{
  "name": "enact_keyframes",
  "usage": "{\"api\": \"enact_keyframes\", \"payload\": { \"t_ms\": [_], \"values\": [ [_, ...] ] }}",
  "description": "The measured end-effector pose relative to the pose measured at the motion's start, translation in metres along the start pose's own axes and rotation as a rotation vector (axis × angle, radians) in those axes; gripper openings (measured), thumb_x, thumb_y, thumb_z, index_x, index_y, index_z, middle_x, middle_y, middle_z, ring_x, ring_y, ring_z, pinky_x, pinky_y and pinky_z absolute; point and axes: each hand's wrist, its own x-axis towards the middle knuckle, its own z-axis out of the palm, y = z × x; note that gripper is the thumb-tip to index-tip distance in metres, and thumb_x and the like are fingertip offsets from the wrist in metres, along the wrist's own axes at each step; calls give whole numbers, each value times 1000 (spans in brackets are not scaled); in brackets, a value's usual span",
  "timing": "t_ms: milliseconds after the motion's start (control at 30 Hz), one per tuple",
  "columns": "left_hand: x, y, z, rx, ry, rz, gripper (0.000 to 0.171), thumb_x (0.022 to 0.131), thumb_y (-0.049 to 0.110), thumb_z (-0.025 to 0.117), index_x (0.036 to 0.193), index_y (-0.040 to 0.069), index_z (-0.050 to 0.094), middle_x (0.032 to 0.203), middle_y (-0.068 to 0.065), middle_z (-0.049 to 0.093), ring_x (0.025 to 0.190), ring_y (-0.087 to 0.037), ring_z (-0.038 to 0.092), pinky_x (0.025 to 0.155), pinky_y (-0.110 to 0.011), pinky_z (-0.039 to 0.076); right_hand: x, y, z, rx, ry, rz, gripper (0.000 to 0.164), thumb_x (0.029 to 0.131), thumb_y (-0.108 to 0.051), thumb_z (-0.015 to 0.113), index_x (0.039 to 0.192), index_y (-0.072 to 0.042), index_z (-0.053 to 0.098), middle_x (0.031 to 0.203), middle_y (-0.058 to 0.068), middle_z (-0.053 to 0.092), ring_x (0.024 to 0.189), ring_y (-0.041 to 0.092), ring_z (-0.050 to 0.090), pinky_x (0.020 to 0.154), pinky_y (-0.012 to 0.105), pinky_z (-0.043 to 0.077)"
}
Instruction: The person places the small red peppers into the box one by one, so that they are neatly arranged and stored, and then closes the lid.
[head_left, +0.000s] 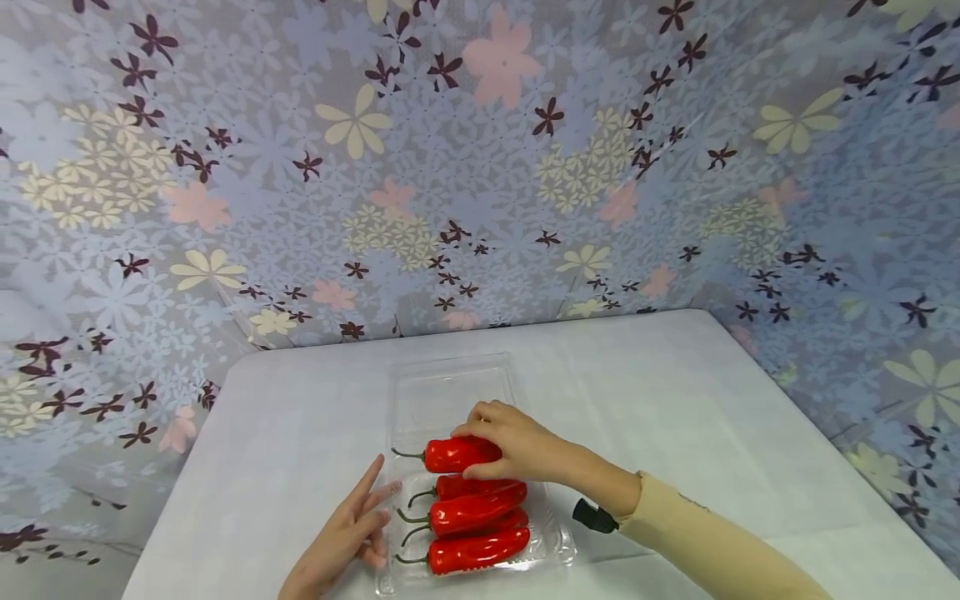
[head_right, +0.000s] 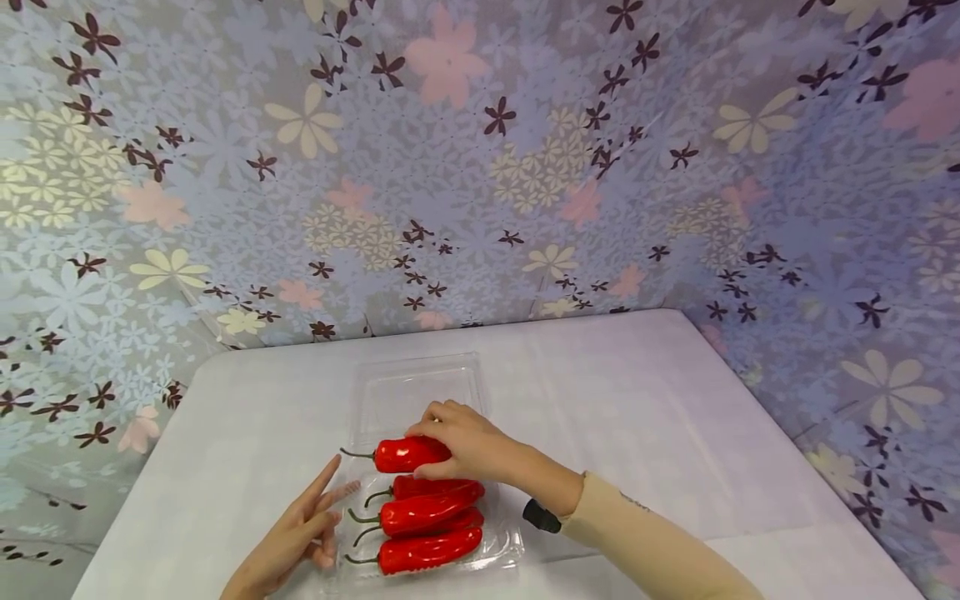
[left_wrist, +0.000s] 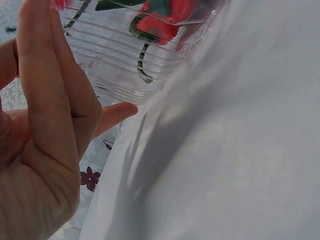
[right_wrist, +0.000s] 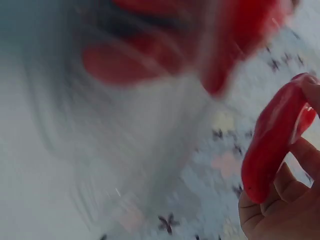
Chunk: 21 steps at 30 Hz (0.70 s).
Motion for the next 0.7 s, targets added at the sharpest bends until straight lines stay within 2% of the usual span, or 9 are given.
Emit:
{"api": "enact_keyframes", "payload": {
  "t_ms": [100, 300, 467, 700],
  "values": [
    [1, 0, 1, -3, -8, 4, 82, 94, 7, 51, 153, 25, -4, 150, -30, 13, 53, -9, 50, 49, -22, 51, 0, -1, 12, -38, -56, 3, 41, 83, -40, 69, 118, -19, 64, 105, -6, 54, 98, 10, 48, 84, 25, 45],
    [0, 1, 2, 3, -1, 6, 82, 93, 5, 49, 153, 23, -4, 150, -30, 12, 52, -9, 50, 48, -22, 51, -5, 0, 26, -90, -94, -14, 40, 83, -37, 70, 117, -18, 65, 102, -4, 56, 94, 10, 49, 82, 24, 45],
    [1, 2, 2, 4, 7, 8, 83, 91, 3, 49, 153, 22, -4, 150, -33, 9, 51, -9, 49, 47, -21, 51, -6, 2, 31, -89, -128, -7, 42, 83, -38, 70, 119, -18, 65, 102, -5, 55, 95, 9, 49, 83, 24, 45],
    [0, 2, 2, 4, 9, 11, 85, 90, 3, 50, 153, 22, -4, 149, -35, 7, 51, -8, 48, 47, -21, 51, -7, 4, 34, -92, -136, -17, 44, 83, -44, 69, 120, -20, 65, 103, -6, 54, 94, 9, 49, 82, 23, 44]
  ]
}}
